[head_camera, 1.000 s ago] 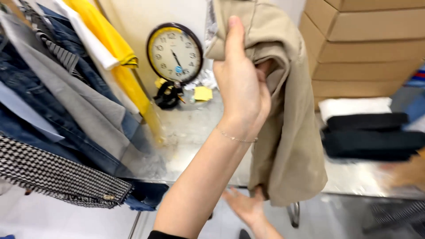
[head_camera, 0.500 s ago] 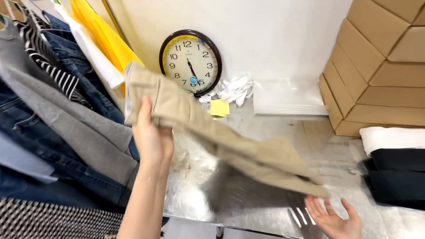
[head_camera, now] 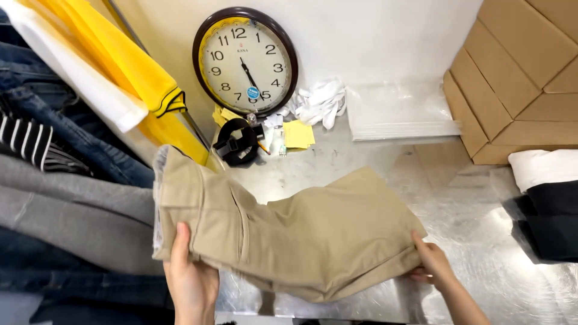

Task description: Folding various items of clothing on a table and hanging them on a garment rack

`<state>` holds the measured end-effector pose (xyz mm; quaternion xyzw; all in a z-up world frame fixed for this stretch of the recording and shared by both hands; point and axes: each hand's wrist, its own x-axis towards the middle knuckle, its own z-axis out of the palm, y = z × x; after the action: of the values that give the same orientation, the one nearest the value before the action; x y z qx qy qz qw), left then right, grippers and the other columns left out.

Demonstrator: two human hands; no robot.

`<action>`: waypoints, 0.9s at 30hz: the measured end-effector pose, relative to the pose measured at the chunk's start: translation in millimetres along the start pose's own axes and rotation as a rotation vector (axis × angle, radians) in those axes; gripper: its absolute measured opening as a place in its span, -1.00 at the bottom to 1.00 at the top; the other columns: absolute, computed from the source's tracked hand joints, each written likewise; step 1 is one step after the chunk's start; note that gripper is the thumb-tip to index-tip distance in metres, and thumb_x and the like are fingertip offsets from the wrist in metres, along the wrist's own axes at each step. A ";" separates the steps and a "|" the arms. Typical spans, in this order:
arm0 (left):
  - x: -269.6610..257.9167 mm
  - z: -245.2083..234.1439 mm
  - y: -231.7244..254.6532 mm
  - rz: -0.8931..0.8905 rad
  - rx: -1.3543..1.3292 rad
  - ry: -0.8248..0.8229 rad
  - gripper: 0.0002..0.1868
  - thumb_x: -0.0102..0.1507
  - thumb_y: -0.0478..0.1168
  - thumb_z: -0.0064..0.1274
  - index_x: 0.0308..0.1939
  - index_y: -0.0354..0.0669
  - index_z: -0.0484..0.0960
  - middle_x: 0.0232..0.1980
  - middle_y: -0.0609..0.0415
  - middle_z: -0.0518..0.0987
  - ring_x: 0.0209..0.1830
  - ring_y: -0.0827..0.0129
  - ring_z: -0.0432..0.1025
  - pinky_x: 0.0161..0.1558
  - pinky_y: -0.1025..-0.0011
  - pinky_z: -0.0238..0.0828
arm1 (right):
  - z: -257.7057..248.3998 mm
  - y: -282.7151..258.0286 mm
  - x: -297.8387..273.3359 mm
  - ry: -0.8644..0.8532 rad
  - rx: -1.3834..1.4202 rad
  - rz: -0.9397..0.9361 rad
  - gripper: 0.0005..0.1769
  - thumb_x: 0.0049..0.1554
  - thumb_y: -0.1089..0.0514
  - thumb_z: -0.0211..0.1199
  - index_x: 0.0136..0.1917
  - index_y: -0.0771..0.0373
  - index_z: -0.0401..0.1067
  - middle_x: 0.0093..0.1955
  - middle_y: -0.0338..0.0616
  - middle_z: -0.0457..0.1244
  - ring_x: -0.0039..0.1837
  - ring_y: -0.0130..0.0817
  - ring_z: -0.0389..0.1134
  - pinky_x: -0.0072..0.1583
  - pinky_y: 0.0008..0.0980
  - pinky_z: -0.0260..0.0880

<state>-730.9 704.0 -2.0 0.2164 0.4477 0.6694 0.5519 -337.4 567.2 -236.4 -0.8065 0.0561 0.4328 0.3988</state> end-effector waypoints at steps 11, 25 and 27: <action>102.9 -3.3 -23.2 -0.213 0.053 -0.216 -0.24 0.23 -0.22 -0.05 0.57 -0.14 0.31 0.52 -0.03 0.46 0.47 0.17 0.37 0.40 0.24 0.34 | -23.5 -4.6 174.3 0.601 -0.432 -0.692 -0.49 0.24 -0.27 0.35 -0.10 0.25 0.47 -0.23 0.09 0.39 -0.16 0.05 0.40 -0.07 0.02 0.32; 189.9 -159.3 -170.9 0.135 1.500 -0.065 -0.30 0.21 0.14 0.21 0.33 -0.03 0.36 0.20 -0.10 0.41 0.17 -0.13 0.44 -0.07 -0.19 0.46 | -88.7 97.5 102.4 0.926 -0.570 -0.261 -0.47 0.11 -0.51 0.38 -0.04 -0.08 0.72 0.38 0.28 0.22 0.38 0.35 0.16 0.34 0.19 0.04; 198.1 -168.6 -179.2 0.109 1.710 -0.124 -0.34 0.25 0.33 0.01 0.17 -0.06 0.38 0.14 -0.08 0.47 0.10 -0.12 0.51 -0.12 -0.19 0.52 | -92.4 99.9 108.7 0.869 -0.468 -0.360 -0.48 0.18 -0.42 0.40 -0.05 0.06 0.63 0.16 0.09 0.32 0.19 0.21 0.29 0.26 0.06 0.17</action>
<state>-824.3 826.2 -278.0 0.6156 0.7563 0.1145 0.1895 -253.2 463.4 -348.3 -0.9760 -0.0211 -0.0158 0.2161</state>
